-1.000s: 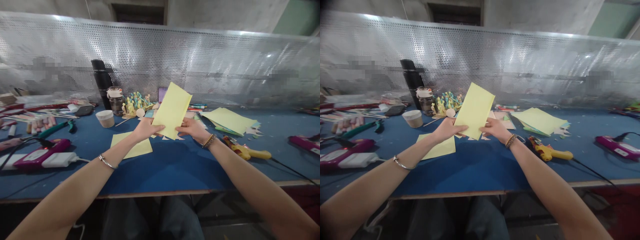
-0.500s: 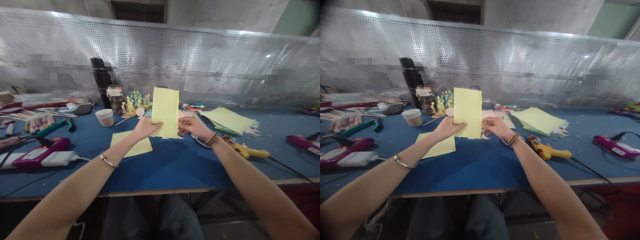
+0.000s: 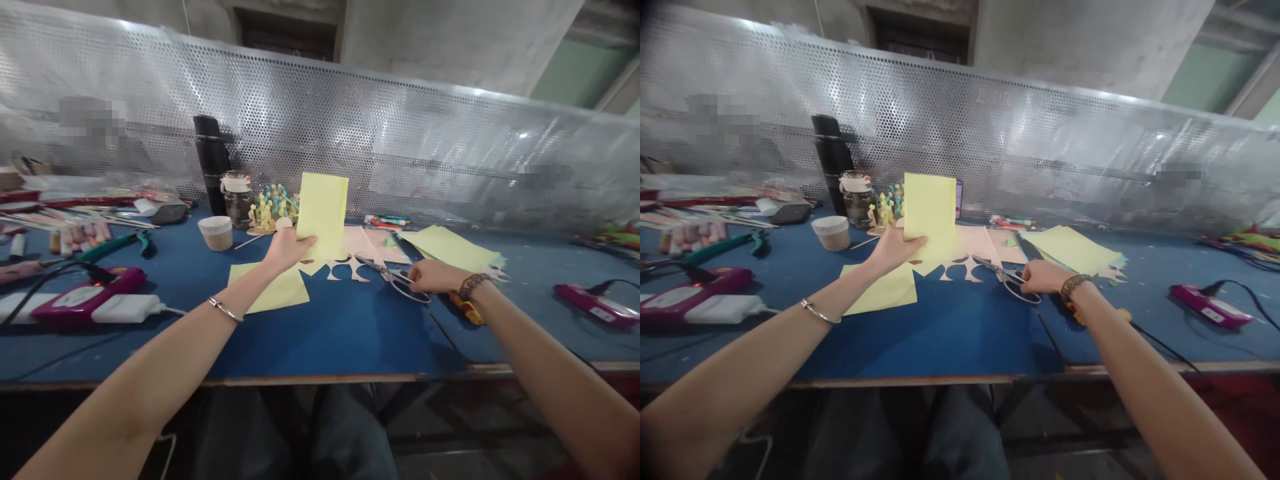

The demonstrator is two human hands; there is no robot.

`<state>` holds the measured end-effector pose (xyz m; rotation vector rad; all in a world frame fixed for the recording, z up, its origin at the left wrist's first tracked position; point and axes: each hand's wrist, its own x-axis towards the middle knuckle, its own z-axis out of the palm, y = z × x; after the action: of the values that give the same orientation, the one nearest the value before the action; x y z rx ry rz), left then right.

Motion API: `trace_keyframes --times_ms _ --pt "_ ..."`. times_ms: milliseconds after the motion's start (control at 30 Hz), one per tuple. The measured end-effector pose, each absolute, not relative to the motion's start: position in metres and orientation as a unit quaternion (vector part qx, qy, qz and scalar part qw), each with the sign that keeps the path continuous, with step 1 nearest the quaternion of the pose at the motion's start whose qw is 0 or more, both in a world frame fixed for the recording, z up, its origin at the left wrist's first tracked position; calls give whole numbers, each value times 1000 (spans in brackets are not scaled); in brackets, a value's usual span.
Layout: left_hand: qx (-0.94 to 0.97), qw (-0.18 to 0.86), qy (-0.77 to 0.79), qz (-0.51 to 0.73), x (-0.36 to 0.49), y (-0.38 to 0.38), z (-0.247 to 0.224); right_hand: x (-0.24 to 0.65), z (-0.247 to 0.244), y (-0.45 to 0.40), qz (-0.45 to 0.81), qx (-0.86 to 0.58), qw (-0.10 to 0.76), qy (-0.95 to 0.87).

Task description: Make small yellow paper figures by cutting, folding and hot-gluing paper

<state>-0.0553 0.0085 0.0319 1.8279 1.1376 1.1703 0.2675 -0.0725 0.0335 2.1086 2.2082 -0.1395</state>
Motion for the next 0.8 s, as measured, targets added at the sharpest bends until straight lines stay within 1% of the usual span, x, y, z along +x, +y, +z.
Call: trace_keyframes --times_ms 67,133,233,300,333,400,467,533,567,633,667,733,800 --pt "704 331 438 450 -57 9 32 261 32 -71 -43 690 87 717" --pt "703 325 447 448 -58 10 32 256 37 -71 -37 693 108 712" --pt "706 307 464 438 -61 12 34 252 52 -76 -25 699 94 708" --pt "709 280 476 439 -62 14 35 252 63 -82 -18 696 60 715" --pt "708 267 481 444 -62 15 35 251 67 -85 -23 697 26 716" --pt "700 252 482 461 -63 17 35 248 70 -89 -68 695 -79 711" --pt "694 244 475 483 -63 18 35 240 68 -89 -172 671 -215 689" --pt "691 241 463 500 -64 19 35 226 60 -84 -303 612 -339 647" --pt "688 244 459 507 -65 20 34 217 56 -80 -346 574 -393 629" --pt "675 253 455 523 -68 23 34 199 49 -70 -393 516 -455 610" --pt "666 255 455 534 -69 25 34 190 45 -65 -405 496 -471 607" --pt "643 256 458 558 -73 30 34 177 39 -57 -438 461 -476 607" --pt "625 257 465 572 -76 35 34 168 33 -53 -467 442 -461 612"
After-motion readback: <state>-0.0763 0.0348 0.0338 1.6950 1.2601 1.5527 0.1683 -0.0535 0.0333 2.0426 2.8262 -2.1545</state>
